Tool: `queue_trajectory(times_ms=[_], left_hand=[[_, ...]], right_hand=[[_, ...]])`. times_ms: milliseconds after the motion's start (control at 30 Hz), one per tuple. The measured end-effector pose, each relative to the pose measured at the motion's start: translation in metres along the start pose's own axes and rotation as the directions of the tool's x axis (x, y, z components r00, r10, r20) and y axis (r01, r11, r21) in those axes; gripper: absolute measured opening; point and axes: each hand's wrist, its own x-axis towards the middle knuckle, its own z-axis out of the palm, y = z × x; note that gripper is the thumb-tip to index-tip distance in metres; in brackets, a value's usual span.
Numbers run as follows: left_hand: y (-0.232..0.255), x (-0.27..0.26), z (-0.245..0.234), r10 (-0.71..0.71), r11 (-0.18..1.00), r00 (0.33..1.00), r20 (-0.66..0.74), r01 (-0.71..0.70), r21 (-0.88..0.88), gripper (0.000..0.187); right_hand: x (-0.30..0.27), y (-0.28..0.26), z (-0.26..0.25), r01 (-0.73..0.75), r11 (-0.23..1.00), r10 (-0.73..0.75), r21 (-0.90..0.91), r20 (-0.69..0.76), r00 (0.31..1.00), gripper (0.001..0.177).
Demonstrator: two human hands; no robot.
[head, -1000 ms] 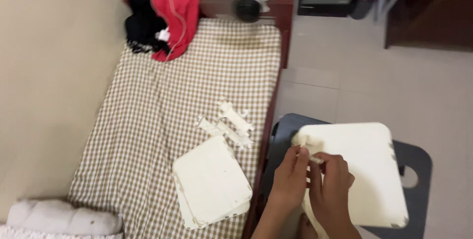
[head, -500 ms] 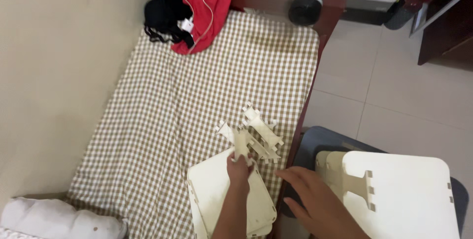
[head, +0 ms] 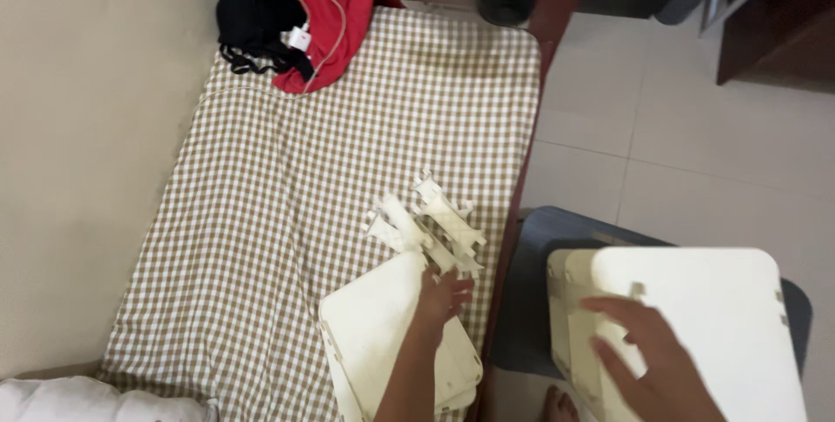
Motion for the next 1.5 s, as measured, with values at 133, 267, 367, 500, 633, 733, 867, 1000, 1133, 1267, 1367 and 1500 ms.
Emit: queue_trajectory(times_ms=[133, 267, 367, 500, 633, 733, 867, 1000, 1133, 1267, 1367, 1500], left_hand=[[-0.057, -0.021, 0.036, 0.271, 0.957, 0.947, 0.175, -0.285, 0.059, 0.051], [-0.084, -0.074, 0.084, 0.255, 0.924, 0.911, 0.323, -0.328, 0.197, 0.042], [-0.076, -0.128, 0.121, 0.045, 0.801, 0.954, 0.298, -0.212, 0.560, 0.040], [-0.050, -0.180, 0.165, -0.036, 0.482, 0.981, 0.190, -0.149, 0.863, 0.049], [-0.020, -0.211, 0.192, 0.390, 0.397, 0.914, 0.107, -0.272, 0.876, 0.065], [0.006, -0.219, 0.208, 0.551, 0.179, 0.827, 0.106, -0.242, 0.954, 0.075], [0.014, -0.213, 0.252, 0.596, -0.293, 0.715, 0.367, -0.231, 0.928, 0.053], [0.011, -0.194, 0.282, 0.174, -0.953, 0.812, 0.557, -0.003, 0.304, 0.063], [0.018, -0.158, 0.289, 0.092, -0.947, 0.921, 0.378, -0.036, 0.319, 0.053], [0.020, -0.126, 0.280, 0.032, -0.866, 0.947, 0.320, -0.134, 0.482, 0.020], [0.005, -0.114, 0.265, 0.062, -0.912, 0.902, 0.428, -0.123, 0.390, 0.010], [0.000, -0.099, 0.239, 0.220, -0.854, 0.799, 0.560, -0.119, 0.506, 0.020]], right_hand=[[-0.021, 0.030, -0.023, -0.094, 0.993, 0.107, 0.066, -0.242, 0.964, 0.039], [-0.043, 0.080, -0.030, -0.001, 0.966, 0.104, 0.259, -0.384, 0.917, 0.031], [-0.050, 0.118, -0.016, -0.169, 0.981, 0.187, 0.091, -0.262, 0.947, 0.042], [-0.069, 0.142, 0.003, -0.100, 0.973, 0.072, -0.210, -0.135, 0.988, 0.067], [-0.068, 0.130, 0.015, -0.074, 0.934, 0.058, -0.350, -0.057, 0.997, 0.092], [-0.049, 0.122, 0.014, -0.108, 0.923, 0.131, -0.369, 0.038, 0.991, 0.101], [-0.025, 0.126, 0.019, -0.133, 0.922, 0.177, -0.364, 0.090, 0.980, 0.105], [-0.013, 0.132, 0.029, -0.120, 0.923, 0.161, -0.366, 0.083, 0.983, 0.110], [-0.015, 0.137, 0.031, -0.112, 0.891, 0.204, -0.440, 0.166, 0.965, 0.110], [-0.017, 0.131, 0.027, -0.111, 0.877, 0.223, -0.467, 0.193, 0.956, 0.109], [-0.018, 0.125, 0.024, -0.125, 0.869, 0.241, -0.480, 0.188, 0.952, 0.112], [-0.017, 0.118, 0.022, -0.128, 0.869, 0.237, -0.478, 0.176, 0.955, 0.119]])
